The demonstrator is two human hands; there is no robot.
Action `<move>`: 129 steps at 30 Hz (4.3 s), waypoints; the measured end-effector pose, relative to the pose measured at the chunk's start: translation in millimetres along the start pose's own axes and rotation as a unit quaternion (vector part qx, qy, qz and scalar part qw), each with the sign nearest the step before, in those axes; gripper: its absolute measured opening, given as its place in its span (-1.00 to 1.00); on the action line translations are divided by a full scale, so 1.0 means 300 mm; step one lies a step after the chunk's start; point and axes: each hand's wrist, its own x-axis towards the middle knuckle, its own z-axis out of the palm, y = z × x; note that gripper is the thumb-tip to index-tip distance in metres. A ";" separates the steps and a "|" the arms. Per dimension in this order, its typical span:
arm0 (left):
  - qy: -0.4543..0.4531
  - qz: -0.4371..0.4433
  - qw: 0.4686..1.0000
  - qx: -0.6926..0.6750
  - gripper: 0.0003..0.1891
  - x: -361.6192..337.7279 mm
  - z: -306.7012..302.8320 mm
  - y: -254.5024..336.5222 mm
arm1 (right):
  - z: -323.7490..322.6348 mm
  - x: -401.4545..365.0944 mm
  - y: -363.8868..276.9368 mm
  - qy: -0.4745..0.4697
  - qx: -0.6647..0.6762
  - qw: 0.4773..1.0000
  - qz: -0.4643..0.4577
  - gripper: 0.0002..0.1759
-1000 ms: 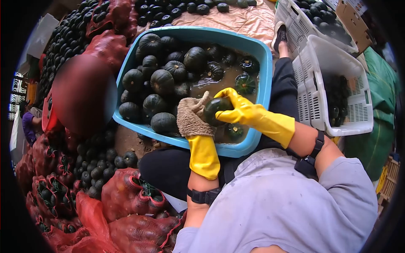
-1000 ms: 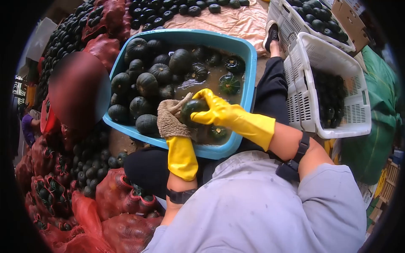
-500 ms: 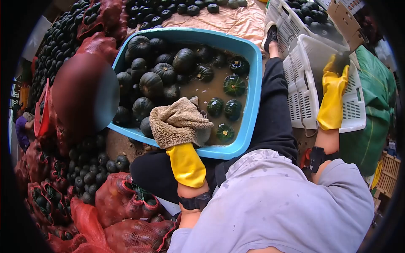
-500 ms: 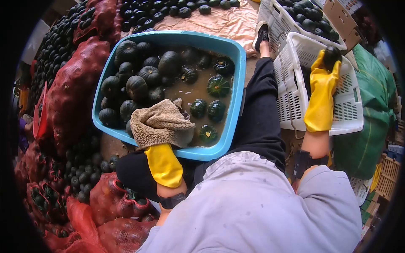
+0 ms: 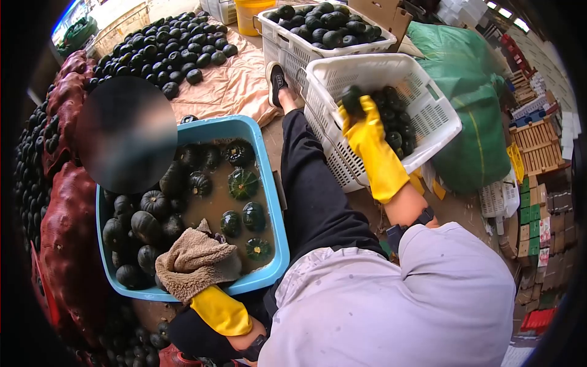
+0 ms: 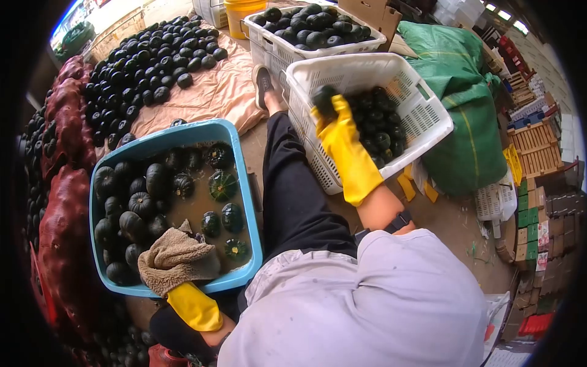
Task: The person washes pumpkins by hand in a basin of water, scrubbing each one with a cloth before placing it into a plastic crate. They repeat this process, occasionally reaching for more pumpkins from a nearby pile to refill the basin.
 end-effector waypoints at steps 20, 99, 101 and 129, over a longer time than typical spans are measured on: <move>0.162 -0.131 0.978 -0.014 -0.59 0.108 0.002 0.138 | 0.220 -0.505 1.221 -0.549 -0.827 0.042 0.113 -0.18; 0.186 0.038 0.963 -0.191 -0.58 0.642 0.169 -0.031 | 0.328 -0.736 0.869 -0.486 -0.382 0.730 0.291 -0.32; 0.186 -0.041 0.947 -0.259 -0.46 0.642 0.084 0.063 | 0.291 -0.703 0.943 -0.459 -0.490 0.728 0.135 -0.29; 0.108 -0.081 0.755 -0.642 -0.64 0.631 0.073 -0.015 | 0.403 -0.218 0.178 -0.291 0.222 0.915 0.171 -0.14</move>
